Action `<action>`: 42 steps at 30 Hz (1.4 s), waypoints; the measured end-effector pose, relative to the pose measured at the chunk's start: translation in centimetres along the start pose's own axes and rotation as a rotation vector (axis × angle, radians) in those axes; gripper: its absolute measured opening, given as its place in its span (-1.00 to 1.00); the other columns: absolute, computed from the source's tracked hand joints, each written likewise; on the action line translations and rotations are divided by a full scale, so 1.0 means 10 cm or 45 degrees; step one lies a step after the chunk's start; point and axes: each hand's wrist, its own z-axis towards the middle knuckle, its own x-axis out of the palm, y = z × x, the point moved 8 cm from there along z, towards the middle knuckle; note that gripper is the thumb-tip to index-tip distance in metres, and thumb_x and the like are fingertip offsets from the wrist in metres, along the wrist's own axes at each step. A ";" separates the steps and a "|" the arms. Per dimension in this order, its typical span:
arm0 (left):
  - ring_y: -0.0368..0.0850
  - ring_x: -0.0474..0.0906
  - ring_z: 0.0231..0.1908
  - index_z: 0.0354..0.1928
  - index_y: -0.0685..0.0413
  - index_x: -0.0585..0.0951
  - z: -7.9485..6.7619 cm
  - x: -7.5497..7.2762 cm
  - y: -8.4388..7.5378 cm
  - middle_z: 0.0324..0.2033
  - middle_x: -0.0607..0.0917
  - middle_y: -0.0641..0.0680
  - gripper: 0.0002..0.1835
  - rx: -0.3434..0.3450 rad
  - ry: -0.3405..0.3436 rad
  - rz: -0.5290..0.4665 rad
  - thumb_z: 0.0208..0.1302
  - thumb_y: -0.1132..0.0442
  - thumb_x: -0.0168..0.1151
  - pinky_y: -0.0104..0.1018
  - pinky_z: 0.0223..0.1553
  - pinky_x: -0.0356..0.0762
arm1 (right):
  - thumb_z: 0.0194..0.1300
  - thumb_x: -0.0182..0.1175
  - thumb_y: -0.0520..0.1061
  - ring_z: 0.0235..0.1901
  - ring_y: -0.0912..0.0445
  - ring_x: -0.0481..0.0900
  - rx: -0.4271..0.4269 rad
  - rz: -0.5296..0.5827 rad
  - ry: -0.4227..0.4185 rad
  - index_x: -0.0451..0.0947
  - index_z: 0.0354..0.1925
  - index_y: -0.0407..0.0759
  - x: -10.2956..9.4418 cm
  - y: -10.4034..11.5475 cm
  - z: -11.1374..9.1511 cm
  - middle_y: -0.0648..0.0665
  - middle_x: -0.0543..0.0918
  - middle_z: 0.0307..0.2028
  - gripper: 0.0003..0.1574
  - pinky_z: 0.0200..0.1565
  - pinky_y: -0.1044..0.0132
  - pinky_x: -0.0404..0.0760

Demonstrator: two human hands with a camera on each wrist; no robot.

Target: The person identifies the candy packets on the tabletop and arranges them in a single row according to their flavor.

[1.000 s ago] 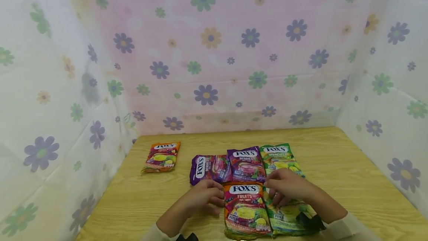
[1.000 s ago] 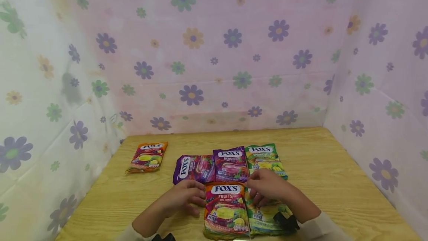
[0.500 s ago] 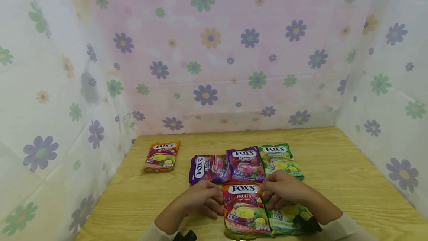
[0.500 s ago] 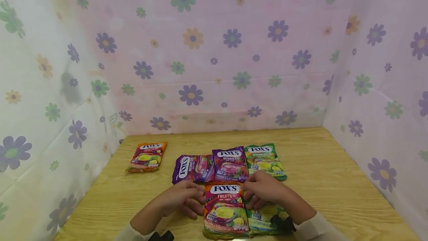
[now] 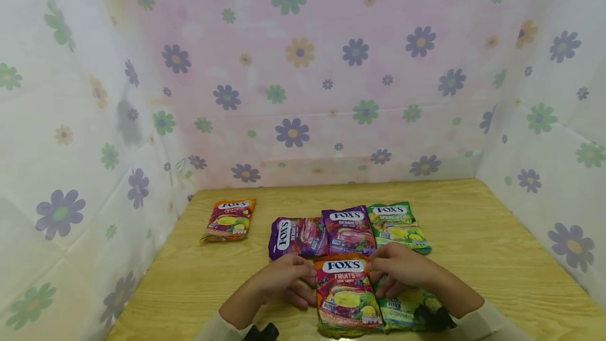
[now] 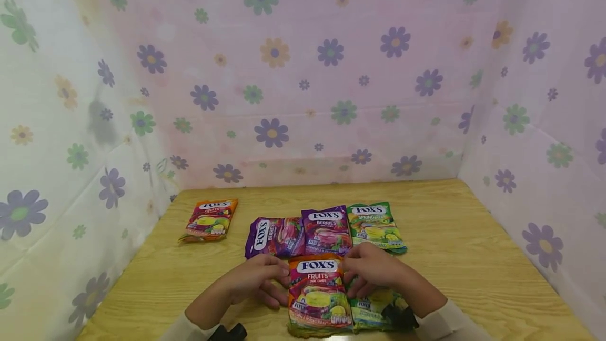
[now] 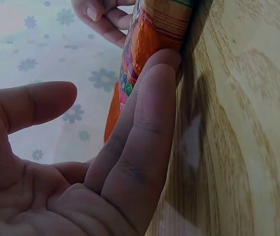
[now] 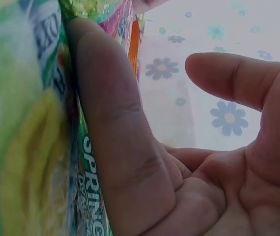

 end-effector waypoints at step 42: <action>-0.09 0.79 -0.41 0.23 0.18 0.34 -0.05 0.03 0.04 0.00 0.70 0.26 -0.51 -0.025 0.049 -0.060 0.46 0.06 0.20 -0.25 -0.37 0.78 | 0.55 0.11 0.04 -0.21 -0.19 0.80 -0.013 0.089 0.086 0.23 0.42 -0.51 0.15 0.07 -0.08 -0.25 0.67 0.00 -0.22 -0.20 0.01 0.82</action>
